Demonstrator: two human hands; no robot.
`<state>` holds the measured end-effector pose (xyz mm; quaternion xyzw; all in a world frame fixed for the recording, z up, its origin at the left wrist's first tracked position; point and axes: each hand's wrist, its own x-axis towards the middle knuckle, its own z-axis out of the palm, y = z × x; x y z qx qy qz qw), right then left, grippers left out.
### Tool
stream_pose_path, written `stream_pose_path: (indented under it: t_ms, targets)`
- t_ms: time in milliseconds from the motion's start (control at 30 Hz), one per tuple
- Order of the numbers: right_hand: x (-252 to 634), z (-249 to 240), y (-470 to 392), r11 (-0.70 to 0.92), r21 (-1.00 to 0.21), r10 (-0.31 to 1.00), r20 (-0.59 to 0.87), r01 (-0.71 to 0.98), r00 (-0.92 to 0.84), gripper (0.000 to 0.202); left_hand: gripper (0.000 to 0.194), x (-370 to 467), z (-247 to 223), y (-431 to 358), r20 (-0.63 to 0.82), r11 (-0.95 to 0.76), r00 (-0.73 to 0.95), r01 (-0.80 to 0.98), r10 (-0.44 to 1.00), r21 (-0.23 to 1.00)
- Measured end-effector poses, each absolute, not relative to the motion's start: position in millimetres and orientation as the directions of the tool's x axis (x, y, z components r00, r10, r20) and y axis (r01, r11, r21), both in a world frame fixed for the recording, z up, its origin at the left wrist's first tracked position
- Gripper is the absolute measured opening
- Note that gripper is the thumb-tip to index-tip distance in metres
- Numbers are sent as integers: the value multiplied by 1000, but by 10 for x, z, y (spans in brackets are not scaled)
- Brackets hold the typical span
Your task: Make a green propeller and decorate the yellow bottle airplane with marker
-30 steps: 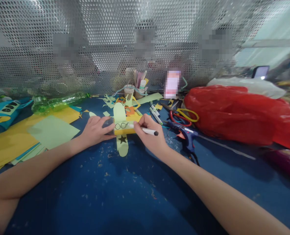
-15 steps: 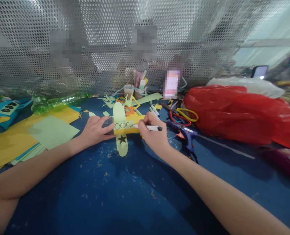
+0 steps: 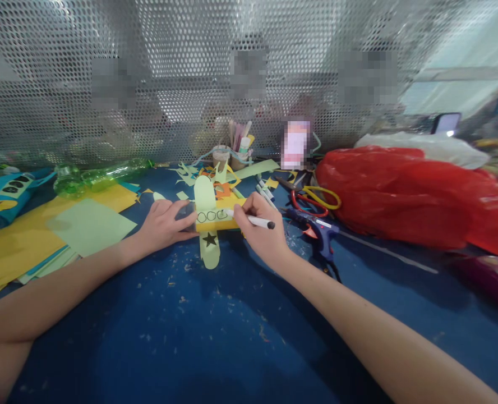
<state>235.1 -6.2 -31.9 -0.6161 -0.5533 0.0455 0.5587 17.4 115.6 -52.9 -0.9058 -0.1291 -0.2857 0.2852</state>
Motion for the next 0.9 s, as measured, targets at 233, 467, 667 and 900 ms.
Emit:
stream_pose_path:
  t_ms: [233,467,667,900]
  targets:
    - [2320,-358,-74,315,-808,750,534,499,391,26,36,181,-517,1153,601,-792,797,403,58,-458]
    - [2255,-407,-158,400,-672,735,641,623,220,11,39,178,-539,1171,619,-799,781,421,80,-428]
    - [2180,-423,-225,463,-596,770,638,657,36,9,37,168,-543,1173,580,-813,804,422,130,-402]
    - [2168,-423,-205,403,-663,829,557,631,56,6,40,159,-530,1156,582,-804,805,419,114,-422]
